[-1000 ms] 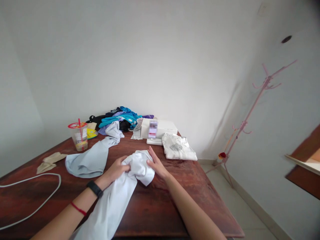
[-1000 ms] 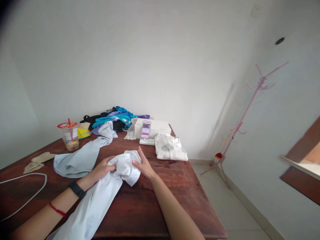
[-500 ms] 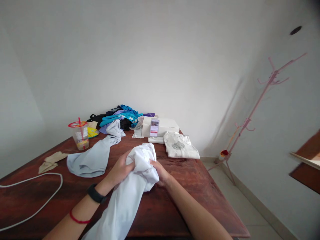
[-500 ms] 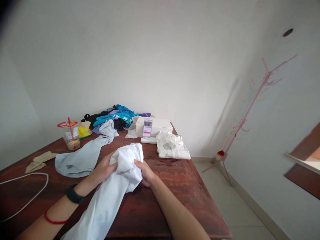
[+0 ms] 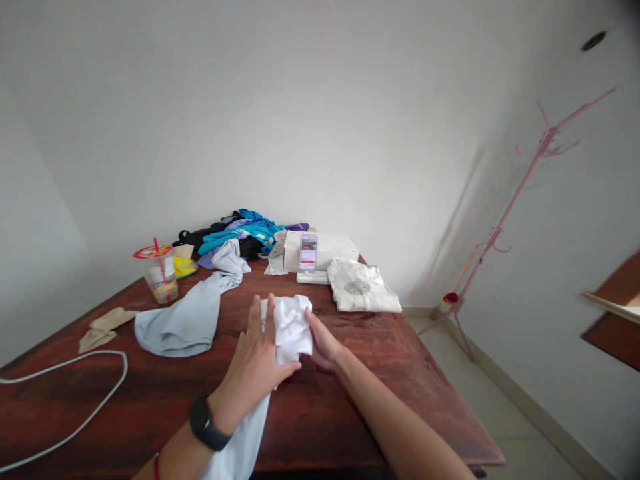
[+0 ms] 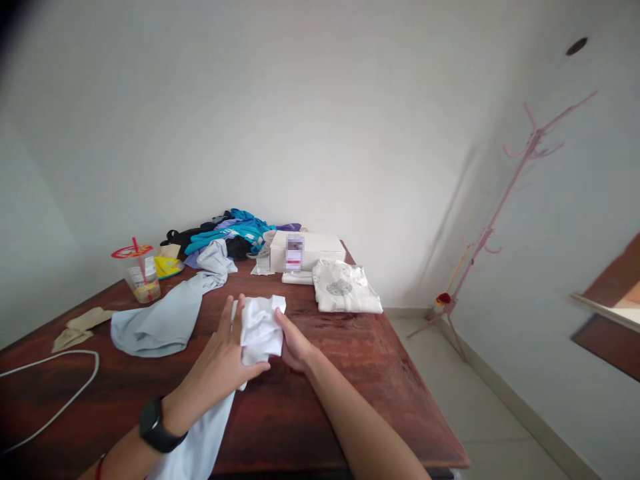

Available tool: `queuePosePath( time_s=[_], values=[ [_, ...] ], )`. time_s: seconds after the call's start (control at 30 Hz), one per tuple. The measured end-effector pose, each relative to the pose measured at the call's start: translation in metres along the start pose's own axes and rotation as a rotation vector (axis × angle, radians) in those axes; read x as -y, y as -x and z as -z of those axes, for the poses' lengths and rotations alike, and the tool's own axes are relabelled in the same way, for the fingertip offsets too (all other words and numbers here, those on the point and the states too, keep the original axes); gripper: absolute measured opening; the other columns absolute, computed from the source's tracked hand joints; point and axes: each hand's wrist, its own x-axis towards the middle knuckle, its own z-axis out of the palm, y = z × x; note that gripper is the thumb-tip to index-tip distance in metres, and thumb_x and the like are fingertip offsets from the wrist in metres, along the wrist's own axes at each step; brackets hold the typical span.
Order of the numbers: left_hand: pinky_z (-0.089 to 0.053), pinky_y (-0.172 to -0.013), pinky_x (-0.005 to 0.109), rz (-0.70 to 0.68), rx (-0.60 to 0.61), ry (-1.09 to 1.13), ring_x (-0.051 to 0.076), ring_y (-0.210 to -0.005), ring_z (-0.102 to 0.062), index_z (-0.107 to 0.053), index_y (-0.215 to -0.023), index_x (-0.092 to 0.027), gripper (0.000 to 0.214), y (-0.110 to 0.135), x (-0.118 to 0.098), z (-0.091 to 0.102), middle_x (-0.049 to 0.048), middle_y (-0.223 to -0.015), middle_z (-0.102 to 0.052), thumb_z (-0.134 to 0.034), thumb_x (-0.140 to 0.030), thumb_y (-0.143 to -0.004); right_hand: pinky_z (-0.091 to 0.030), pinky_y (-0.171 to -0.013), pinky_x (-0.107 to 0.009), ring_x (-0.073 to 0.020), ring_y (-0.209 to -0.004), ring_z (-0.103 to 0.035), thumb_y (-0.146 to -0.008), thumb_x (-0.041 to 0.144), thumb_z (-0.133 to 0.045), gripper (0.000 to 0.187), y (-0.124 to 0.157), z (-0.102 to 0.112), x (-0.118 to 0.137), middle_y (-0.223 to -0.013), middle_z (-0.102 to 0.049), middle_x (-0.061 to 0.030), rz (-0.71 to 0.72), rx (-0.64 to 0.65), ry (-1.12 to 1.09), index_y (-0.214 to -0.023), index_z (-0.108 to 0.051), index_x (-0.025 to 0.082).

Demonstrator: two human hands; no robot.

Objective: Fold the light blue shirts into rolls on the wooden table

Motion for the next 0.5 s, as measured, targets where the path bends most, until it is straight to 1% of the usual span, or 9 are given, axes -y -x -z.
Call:
queuePosePath(
  time_s=[0.07, 0.13, 0.2, 0.3, 0.37, 0.43, 0.5],
  values=[
    [-0.039, -0.115, 0.054, -0.006, -0.027, 0.103, 0.040, -0.147, -0.033, -0.016, -0.160, -0.021, 0.108, -0.009, 0.013, 0.000, 0.0196, -0.163, -0.027, -0.078, -0.033, -0.072, -0.051, -0.098, -0.046, -0.0292, -0.114, -0.067, -0.085, 0.077, -0.056, 0.072, 0.002, 0.003, 0.000, -0.122, -0.072, -0.0125, -0.008, 0.130, 0.053, -0.125, -0.065, 0.018],
    [-0.044, -0.112, 0.045, -0.013, 0.014, 0.215, 0.033, -0.136, -0.051, -0.041, -0.150, -0.023, 0.078, -0.015, 0.025, 0.007, 0.0130, -0.148, -0.053, -0.072, -0.030, -0.078, -0.051, -0.096, -0.050, -0.0321, -0.112, -0.068, -0.083, 0.083, -0.050, 0.081, 0.003, 0.006, 0.001, -0.123, -0.071, -0.0175, -0.040, 0.242, 0.114, -0.122, -0.067, 0.014],
    [-0.049, -0.105, 0.042, 0.013, 0.084, 0.285, 0.030, -0.122, -0.062, -0.058, -0.133, -0.023, 0.056, -0.016, 0.034, 0.018, 0.0089, -0.131, -0.066, -0.068, -0.026, -0.078, -0.052, -0.094, -0.049, -0.0338, -0.108, -0.070, -0.080, 0.085, -0.052, 0.086, 0.004, 0.009, 0.002, -0.123, -0.070, -0.0219, -0.084, 0.309, 0.150, -0.120, -0.068, 0.010],
    [-0.054, -0.098, 0.040, 0.051, 0.159, 0.280, 0.030, -0.108, -0.069, -0.067, -0.118, -0.020, 0.045, -0.010, 0.047, 0.037, 0.0063, -0.112, -0.075, -0.062, -0.020, -0.073, -0.055, -0.087, -0.046, -0.0343, -0.099, -0.074, -0.078, 0.079, -0.063, 0.081, 0.005, 0.011, 0.004, -0.127, -0.068, -0.0230, -0.123, 0.322, 0.165, -0.123, -0.068, 0.012],
    [-0.055, -0.096, 0.039, 0.047, 0.172, 0.227, 0.030, -0.106, -0.070, -0.068, -0.115, -0.020, 0.043, -0.005, 0.058, 0.053, 0.0054, -0.107, -0.077, -0.061, -0.022, -0.073, -0.057, -0.082, -0.043, -0.0334, -0.096, -0.075, -0.080, 0.072, -0.067, 0.073, 0.006, 0.012, 0.007, -0.129, -0.067, -0.0234, -0.110, 0.294, 0.182, -0.122, -0.069, 0.011],
    [-0.056, -0.094, 0.037, 0.033, 0.153, 0.161, 0.029, -0.104, -0.070, -0.068, -0.114, -0.020, 0.040, -0.003, 0.067, 0.075, 0.0058, -0.109, -0.077, -0.062, -0.029, -0.075, -0.058, -0.078, -0.039, -0.0311, -0.093, -0.076, -0.085, 0.066, -0.065, 0.066, 0.006, 0.012, 0.010, -0.127, -0.068, -0.0238, -0.074, 0.258, 0.206, -0.120, -0.070, 0.010],
    [-0.057, -0.092, 0.037, 0.024, 0.093, 0.067, 0.029, -0.101, -0.071, -0.066, -0.113, -0.021, 0.041, -0.006, 0.074, 0.104, 0.0063, -0.110, -0.076, -0.063, -0.036, -0.075, -0.058, -0.076, -0.035, -0.0284, -0.090, -0.077, -0.089, 0.062, -0.063, 0.061, 0.007, 0.011, 0.011, -0.123, -0.070, -0.0230, -0.037, 0.219, 0.217, -0.120, -0.071, 0.010]
  ],
)
